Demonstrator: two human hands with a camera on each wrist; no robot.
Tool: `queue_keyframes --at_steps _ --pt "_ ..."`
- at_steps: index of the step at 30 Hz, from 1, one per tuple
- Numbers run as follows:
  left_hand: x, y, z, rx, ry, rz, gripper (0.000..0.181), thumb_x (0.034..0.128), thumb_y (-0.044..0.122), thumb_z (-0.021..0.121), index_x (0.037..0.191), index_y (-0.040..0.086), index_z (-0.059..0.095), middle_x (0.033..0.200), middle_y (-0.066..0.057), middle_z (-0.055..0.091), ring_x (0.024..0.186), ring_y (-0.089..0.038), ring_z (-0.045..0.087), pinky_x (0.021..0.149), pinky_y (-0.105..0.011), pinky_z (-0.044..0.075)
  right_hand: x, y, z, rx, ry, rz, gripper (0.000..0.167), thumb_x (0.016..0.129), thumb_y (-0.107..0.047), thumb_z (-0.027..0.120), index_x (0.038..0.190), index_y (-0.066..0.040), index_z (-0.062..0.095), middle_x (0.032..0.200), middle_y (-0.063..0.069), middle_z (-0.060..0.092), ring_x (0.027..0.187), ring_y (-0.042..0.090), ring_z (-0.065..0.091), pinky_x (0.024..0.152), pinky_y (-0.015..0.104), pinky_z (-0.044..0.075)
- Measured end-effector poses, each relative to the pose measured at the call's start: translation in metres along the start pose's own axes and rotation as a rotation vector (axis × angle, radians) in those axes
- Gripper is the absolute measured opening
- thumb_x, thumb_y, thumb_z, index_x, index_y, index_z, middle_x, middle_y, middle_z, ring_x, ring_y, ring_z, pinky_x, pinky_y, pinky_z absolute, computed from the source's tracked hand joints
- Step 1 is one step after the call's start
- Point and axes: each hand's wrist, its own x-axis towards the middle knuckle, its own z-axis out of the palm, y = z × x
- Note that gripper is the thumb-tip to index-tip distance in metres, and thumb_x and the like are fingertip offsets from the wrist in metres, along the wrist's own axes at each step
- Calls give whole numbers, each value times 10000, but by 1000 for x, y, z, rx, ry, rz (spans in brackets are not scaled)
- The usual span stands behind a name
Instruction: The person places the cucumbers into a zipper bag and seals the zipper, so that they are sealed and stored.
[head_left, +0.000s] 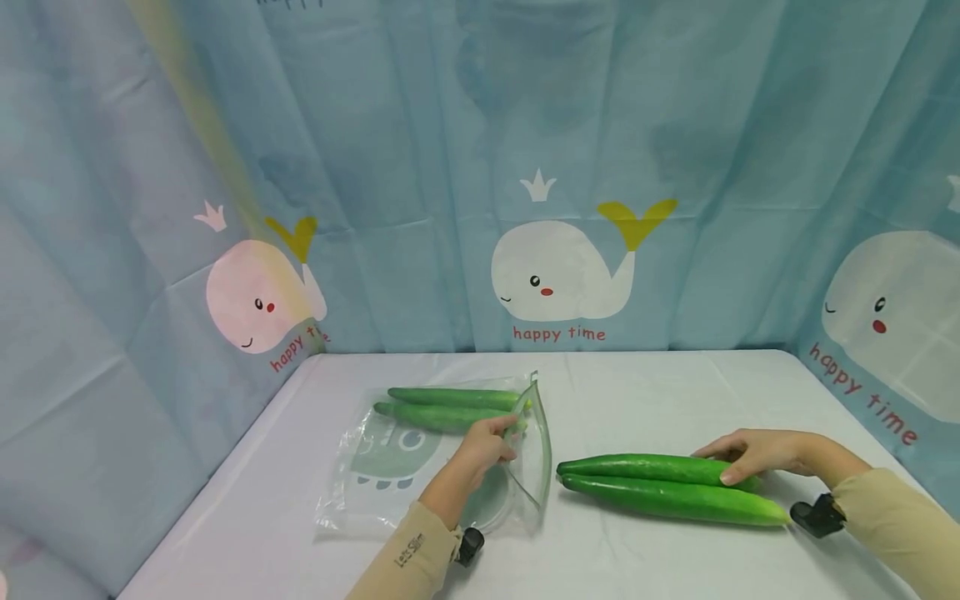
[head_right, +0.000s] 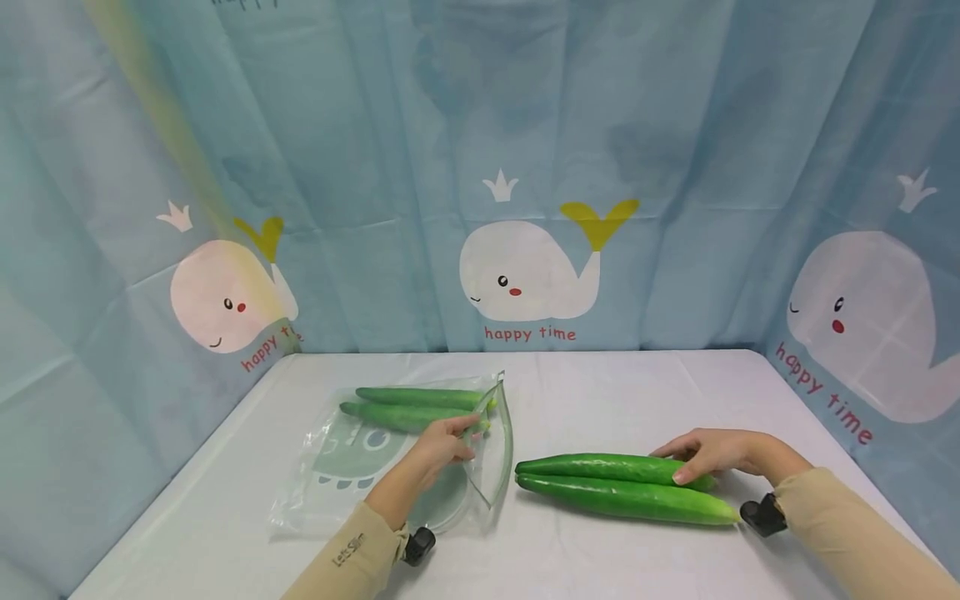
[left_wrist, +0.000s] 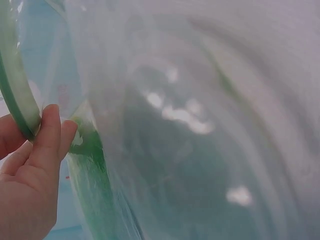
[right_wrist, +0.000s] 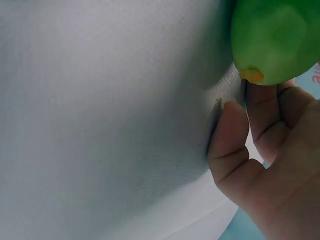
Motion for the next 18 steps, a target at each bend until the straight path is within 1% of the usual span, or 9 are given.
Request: queue_keyframes --at_steps 5,10,14,18 --pt "0 0 0 -6 -3 6 590 825 -174 585 1383 12 535 1466 -283 376 1309 -404 410 803 -356 521 1 -4 1 3 5 1 563 882 -267 699 1356 4 558 1295 154 578 1152 252 522 913 468 435" --pt "1 0 -1 -13 -7 6 588 825 -166 588 1384 8 532 1466 -278 379 1282 -384 442 791 -349 519 1 -4 2 2 19 0 536 878 -242 714 1317 35 581 1241 151 607 1099 242 552 888 448 460" --pt "1 -1 -1 -11 -8 4 590 820 -163 591 1382 7 533 1463 -278 384 1267 -375 458 788 -350 519 1 -4 2 -9 37 5 483 874 -235 717 1269 26 625 1182 111 617 1053 237 551 860 437 459" --pt "1 -1 -1 -8 -8 3 586 822 -157 593 1380 13 539 1466 -280 379 1254 -363 470 786 -358 518 1 -3 1 -22 51 14 451 885 -233 708 1255 16 642 1181 114 607 1053 237 547 853 433 467"
